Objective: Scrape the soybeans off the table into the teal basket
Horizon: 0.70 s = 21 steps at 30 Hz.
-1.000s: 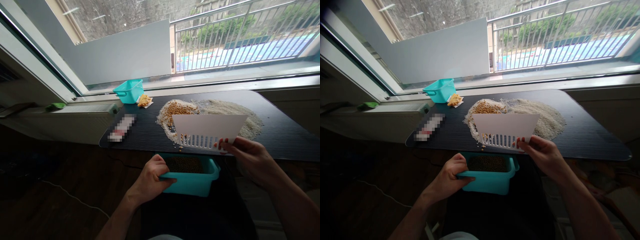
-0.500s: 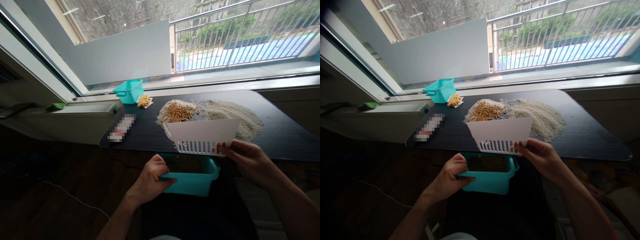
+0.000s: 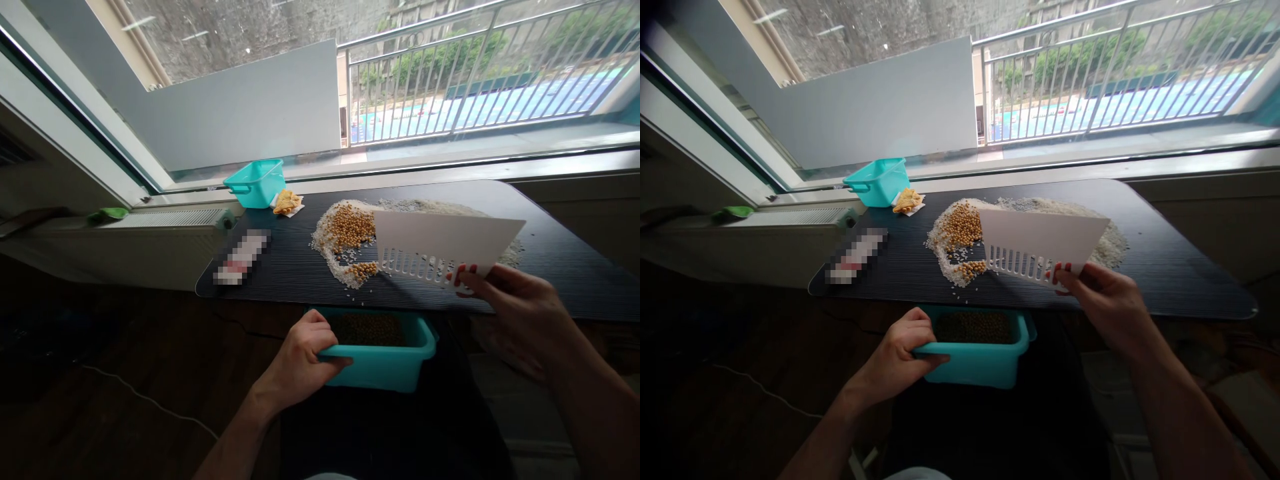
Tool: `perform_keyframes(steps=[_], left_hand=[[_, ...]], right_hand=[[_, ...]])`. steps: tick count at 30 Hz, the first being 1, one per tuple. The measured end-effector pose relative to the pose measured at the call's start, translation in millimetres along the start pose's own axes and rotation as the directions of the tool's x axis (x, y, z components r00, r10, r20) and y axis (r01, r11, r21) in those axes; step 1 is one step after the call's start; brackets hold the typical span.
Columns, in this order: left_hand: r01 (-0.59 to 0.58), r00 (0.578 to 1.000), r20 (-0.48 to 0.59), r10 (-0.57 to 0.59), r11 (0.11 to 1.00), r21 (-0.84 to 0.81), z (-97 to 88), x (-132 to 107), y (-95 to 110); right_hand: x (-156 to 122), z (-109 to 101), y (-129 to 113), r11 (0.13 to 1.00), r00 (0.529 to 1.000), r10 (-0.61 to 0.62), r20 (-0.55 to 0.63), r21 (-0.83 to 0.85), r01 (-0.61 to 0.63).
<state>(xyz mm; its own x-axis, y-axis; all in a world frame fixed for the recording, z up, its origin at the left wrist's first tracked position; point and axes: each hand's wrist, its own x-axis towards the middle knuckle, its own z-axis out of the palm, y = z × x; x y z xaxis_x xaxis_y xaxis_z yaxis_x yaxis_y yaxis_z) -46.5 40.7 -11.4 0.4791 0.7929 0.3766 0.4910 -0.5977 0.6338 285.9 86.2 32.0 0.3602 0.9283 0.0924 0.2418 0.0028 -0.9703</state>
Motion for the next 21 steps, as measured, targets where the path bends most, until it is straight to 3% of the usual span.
perform_keyframes(steps=[6, 14, 21], left_hand=[[0.001, 1.000, 0.004, -0.001, 1.000, -0.005, 14.8, -1.0, -1.2], [-0.006, 1.000, 0.006, 0.006, 1.000, -0.005, 3.7, 2.5, 0.8], [-0.005, 1.000, 0.008, 0.005, 1.000, -0.015, 8.4, 3.0, 0.8]], right_hand=[[14.9, 10.5, 17.5, 0.992, 0.999, 0.023, 0.034, 0.122, -0.027], [7.6, 5.3, 14.2, 0.997, 0.995, 0.002, 0.104, 0.081, -0.010], [10.6, 11.6, 19.4, 0.994, 0.992, -0.030, 0.126, 0.106, 0.017]])
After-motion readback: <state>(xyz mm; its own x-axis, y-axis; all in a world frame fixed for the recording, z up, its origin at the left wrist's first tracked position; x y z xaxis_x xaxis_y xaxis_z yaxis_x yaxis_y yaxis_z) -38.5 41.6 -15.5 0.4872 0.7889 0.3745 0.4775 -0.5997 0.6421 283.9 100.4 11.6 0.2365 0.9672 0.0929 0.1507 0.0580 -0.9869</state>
